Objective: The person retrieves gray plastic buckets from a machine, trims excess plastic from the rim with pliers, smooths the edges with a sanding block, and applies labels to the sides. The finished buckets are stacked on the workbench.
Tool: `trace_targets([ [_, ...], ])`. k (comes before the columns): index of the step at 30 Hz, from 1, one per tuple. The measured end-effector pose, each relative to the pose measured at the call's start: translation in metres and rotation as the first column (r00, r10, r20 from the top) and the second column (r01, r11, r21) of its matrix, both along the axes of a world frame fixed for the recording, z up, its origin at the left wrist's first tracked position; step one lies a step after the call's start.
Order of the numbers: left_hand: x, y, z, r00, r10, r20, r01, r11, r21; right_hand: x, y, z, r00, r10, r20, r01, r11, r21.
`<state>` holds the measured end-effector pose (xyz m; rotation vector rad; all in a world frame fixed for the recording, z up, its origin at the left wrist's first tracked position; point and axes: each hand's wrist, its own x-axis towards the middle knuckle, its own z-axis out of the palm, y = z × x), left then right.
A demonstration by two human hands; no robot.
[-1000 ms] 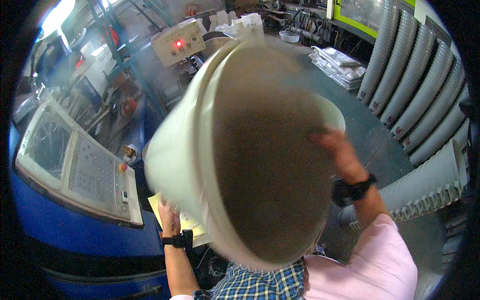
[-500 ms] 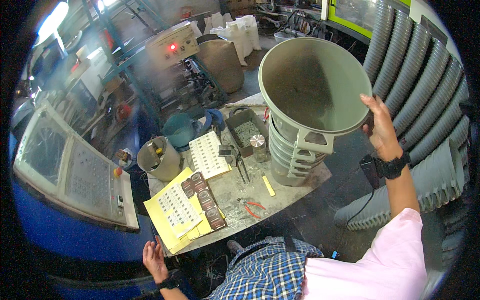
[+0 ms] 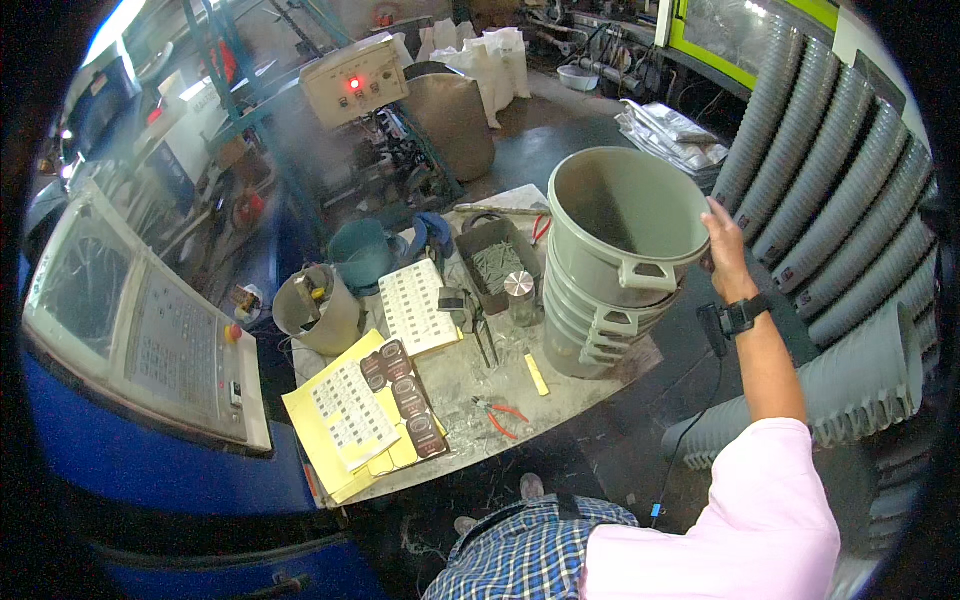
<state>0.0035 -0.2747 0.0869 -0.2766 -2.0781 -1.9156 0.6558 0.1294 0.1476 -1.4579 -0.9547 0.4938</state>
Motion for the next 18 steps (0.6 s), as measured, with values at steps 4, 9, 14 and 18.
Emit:
trace_targets([
  [4,-0.013,0.023,0.012,0.965,-0.229,0.13,0.238,0.97,-0.058,-0.005,-0.003,-0.02,0.997,0.055,0.055,-0.055,0.998,0.003],
  [9,-0.021,0.037,0.021,0.952,-0.28,0.124,0.284,0.959,-0.008,-0.009,-0.01,-0.036,0.998,0.064,0.022,-0.065,0.998,0.026],
  [14,-0.024,0.033,0.019,0.944,-0.313,0.104,0.32,0.945,-0.06,0.0,-0.011,-0.055,0.992,0.038,0.121,-0.04,0.999,0.013],
  [18,-0.032,0.023,0.014,0.917,-0.395,0.059,0.399,0.91,-0.109,-0.002,-0.025,-0.058,0.998,0.029,-0.059,-0.023,0.995,0.102],
])
